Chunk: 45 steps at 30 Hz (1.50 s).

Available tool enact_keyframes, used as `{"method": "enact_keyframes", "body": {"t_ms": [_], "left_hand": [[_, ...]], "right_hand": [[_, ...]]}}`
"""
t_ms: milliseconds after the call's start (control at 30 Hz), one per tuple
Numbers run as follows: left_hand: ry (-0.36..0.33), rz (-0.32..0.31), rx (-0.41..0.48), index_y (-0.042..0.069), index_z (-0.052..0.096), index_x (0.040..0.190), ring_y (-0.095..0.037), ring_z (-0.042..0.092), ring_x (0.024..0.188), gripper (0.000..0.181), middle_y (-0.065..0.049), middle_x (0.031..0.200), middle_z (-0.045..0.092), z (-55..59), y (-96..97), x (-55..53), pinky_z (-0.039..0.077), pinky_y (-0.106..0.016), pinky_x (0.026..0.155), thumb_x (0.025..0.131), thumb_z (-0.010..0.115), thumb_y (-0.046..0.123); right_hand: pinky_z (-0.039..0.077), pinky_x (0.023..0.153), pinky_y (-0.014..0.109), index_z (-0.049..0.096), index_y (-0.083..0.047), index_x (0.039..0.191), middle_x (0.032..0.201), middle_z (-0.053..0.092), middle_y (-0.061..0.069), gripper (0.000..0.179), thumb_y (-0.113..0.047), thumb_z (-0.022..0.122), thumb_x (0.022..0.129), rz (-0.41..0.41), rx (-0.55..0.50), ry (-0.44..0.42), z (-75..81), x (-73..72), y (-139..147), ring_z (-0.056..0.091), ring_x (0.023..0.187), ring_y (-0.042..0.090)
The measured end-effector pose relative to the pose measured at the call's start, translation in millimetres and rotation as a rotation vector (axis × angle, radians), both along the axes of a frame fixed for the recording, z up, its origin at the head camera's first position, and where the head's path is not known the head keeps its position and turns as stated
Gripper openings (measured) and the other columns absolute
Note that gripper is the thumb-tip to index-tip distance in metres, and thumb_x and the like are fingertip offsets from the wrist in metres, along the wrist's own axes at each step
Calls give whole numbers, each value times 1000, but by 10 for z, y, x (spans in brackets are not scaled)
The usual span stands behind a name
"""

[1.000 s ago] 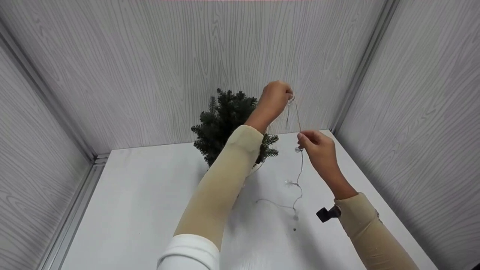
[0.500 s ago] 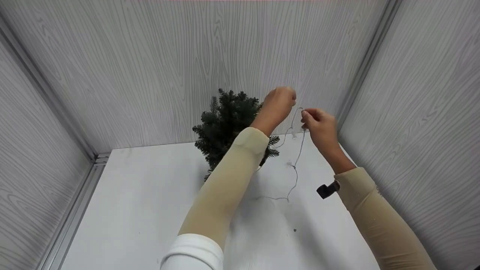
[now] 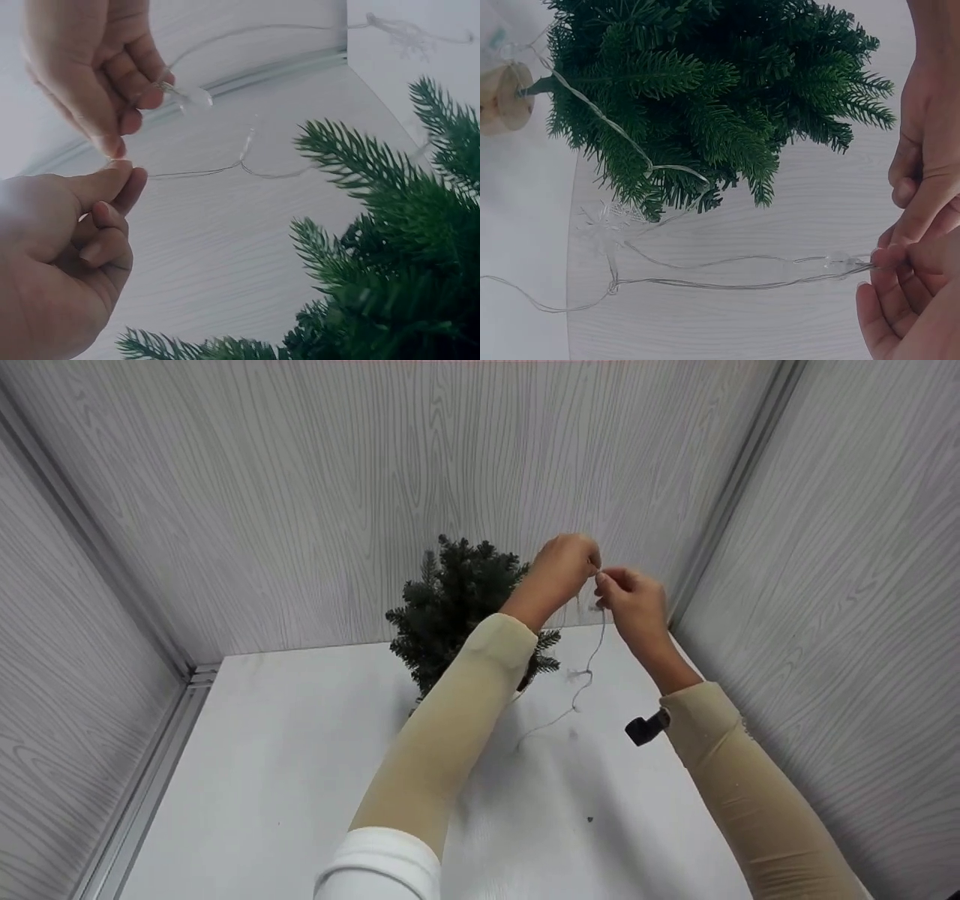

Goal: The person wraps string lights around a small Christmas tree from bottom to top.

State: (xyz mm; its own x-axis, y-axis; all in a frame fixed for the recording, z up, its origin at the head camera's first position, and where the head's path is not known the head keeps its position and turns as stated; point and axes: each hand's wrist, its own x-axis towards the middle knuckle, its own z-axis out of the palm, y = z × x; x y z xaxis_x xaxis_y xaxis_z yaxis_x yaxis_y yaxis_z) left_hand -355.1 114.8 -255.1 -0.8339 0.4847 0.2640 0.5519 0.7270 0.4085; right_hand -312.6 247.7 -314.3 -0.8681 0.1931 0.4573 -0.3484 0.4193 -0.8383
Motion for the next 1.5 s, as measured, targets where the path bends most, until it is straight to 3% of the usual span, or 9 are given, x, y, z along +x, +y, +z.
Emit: {"method": "enact_keyframes", "body": {"t_ms": [167, 400, 600, 833, 1000, 1067, 1300, 1400, 1500], "left_hand": [[73, 13, 11, 11, 61, 79, -13, 43, 75, 26, 1, 84, 56, -13, -47, -38, 36, -26, 69, 103, 54, 6], [149, 65, 25, 14, 78, 100, -11, 59, 87, 25, 1, 108, 74, 35, -106, -36, 49, -26, 82, 105, 54, 11], [180, 82, 35, 16, 74, 86, -8, 42, 73, 25, 2, 98, 73, 56, -125, -40, 41, -24, 73, 104, 57, 15], [219, 79, 57, 17, 32, 68, -13, 24, 67, 41, 3, 70, 31, 63, -153, -74, 23, -30, 65, 104, 48, 5], [168, 133, 108, 16, 68, 80, -9, 51, 73, 31, 1, 89, 69, 117, -238, -104, 40, -26, 69, 107, 52, 16], [158, 148, 113, 16, 68, 79, -9, 50, 71, 32, 2, 93, 71, 146, -267, -120, 41, -26, 69, 107, 52, 16], [206, 184, 101, 18, 25, 66, -12, 14, 59, 45, 2, 65, 27, 192, -367, -227, 19, -30, 59, 103, 45, 5], [178, 205, 118, 17, 35, 64, -12, 20, 59, 43, 0, 64, 43, 203, -448, -273, 24, -29, 60, 104, 45, 6], [121, 211, 164, 15, 65, 73, -11, 43, 66, 37, -2, 88, 70, 232, -542, -321, 40, -28, 68, 106, 48, 11]], "right_hand": [[53, 64, 17, 71, 6, 109, 83, 65, -3, 26, -17, 65, 99, 38, -29, -49, -21, -7, -9, 61, 72, 8], [56, 68, 21, 72, 5, 111, 95, 68, 4, 27, -18, 67, 98, 43, 18, -122, 16, 45, -3, 64, 75, 6], [50, 67, 21, 75, -2, 110, 101, 73, 11, 26, -21, 64, 97, -31, 180, -162, 68, 84, -21, 65, 81, 13], [49, 65, 17, 74, -2, 115, 103, 74, 14, 26, -16, 60, 98, -70, 262, -148, 48, 140, -48, 69, 83, 17], [52, 72, 18, 73, 0, 117, 105, 74, 15, 26, -17, 61, 100, -39, 241, -126, -10, 214, -94, 71, 91, 25], [53, 74, 20, 73, -1, 116, 105, 74, 15, 26, -18, 61, 100, -25, 232, -129, -41, 244, -114, 71, 92, 26], [53, 75, 23, 73, -1, 115, 102, 73, 15, 25, -18, 62, 102, 49, 219, -122, -148, 363, -206, 71, 91, 27], [54, 76, 24, 72, 0, 115, 102, 73, 16, 24, -17, 61, 102, 95, 230, -135, -202, 417, -254, 70, 91, 25], [54, 76, 22, 72, 0, 114, 102, 73, 16, 23, -16, 61, 102, 130, 217, -137, -237, 458, -288, 70, 91, 25]]}}
